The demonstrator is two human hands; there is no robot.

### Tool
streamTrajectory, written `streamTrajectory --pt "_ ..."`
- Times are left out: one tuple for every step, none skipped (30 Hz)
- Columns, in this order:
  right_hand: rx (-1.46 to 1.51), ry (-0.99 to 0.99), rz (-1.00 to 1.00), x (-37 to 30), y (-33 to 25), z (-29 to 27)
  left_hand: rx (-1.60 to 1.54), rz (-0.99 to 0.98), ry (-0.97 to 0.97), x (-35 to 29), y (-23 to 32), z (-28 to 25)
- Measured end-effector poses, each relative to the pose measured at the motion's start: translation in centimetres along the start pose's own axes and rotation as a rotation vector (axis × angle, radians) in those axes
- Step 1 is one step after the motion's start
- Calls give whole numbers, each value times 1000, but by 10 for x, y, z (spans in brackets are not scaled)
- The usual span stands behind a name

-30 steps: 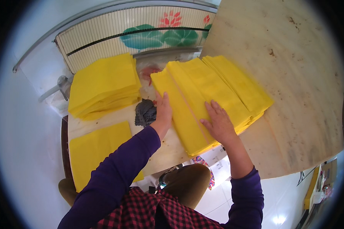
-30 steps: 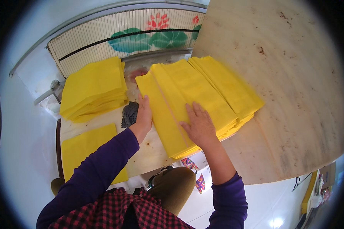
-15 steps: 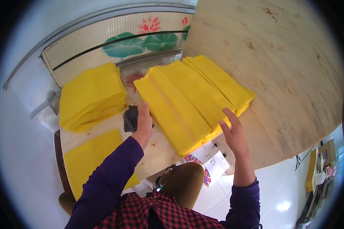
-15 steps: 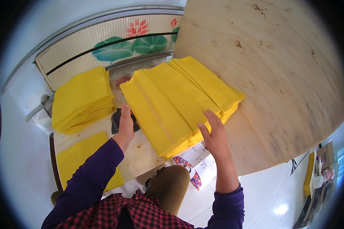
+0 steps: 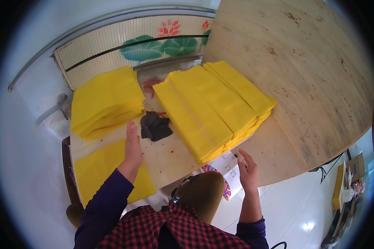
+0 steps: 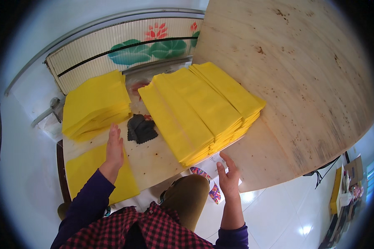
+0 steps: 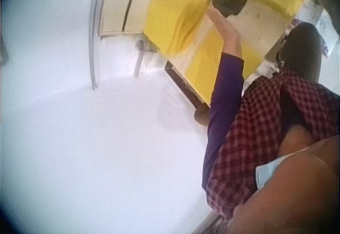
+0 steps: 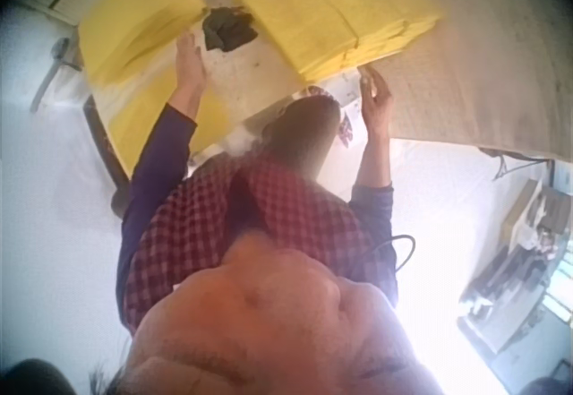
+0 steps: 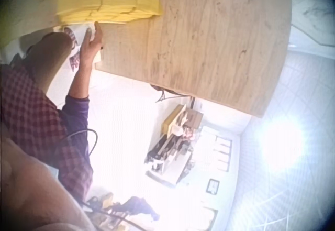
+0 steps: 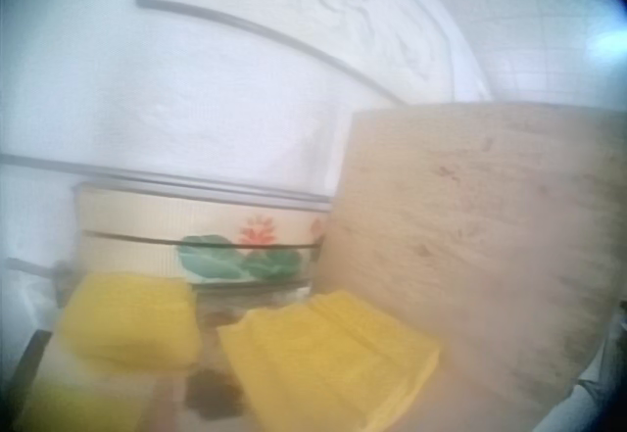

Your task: The person folds yellow fabric sheets on a wooden table. They smooth each sheet, fold it in half, then fold it again into quarters, and place the finished pieces into a growing stack.

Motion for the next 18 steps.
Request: streamTrajectory --pt "11 0 9 -5 2 4 3 -1 28 -3 0 -15" --pt "20 -5 2 -9 2 10 20 37 21 -6 5 -27" --pt "29 -16 22 -13 5 18 34 53 36 -11 7 -43" --pt "20 -33 44 -17 7 26 51 65 59 -19 7 -59" --pt "33 -55 -1 -22 1 34 59 94 65 -28 9 -74" --pt "42 -80 -8 -27 -1 42 71 121 76 -34 12 -91" --pt "51 -107 -15 -32 -5 52 83 146 88 -43 16 -108" --pt "79 -132 -20 -37 -9 63 119 147 129 -52 18 -126" --pt "123 -163 -17 -42 -12 74 153 151 165 -62 21 -142" --pt "166 -191 -13 -47 -15 85 188 154 201 -72 24 -157" --pt "203 -211 -39 -51 -21 95 213 158 234 -82 28 -171" --pt "260 -228 -44 -57 -25 107 251 166 263 -93 33 -183" --pt "271 -277 -17 -61 -25 121 296 169 296 -106 36 -194" --pt "279 -326 -28 -65 -28 137 354 174 328 -117 40 -206" --pt "278 -372 10 -69 -27 150 424 177 362 -130 43 -217" --pt "244 -394 -100 -74 -39 160 498 177 390 -141 46 -228" --pt "239 -431 -93 -79 -40 173 558 182 406 -150 46 -238" --pt "233 -471 -85 -84 -42 187 609 188 418 -160 45 -248"
Point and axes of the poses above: each hand's wrist, its own x-axis towards the middle knuckle, its own z-axis out of the palm, y = z × x, the point moved 10 cm from there along x, towards the middle knuckle, and after that the axes turned 2 degrees about -y, right-handed, at the moved point
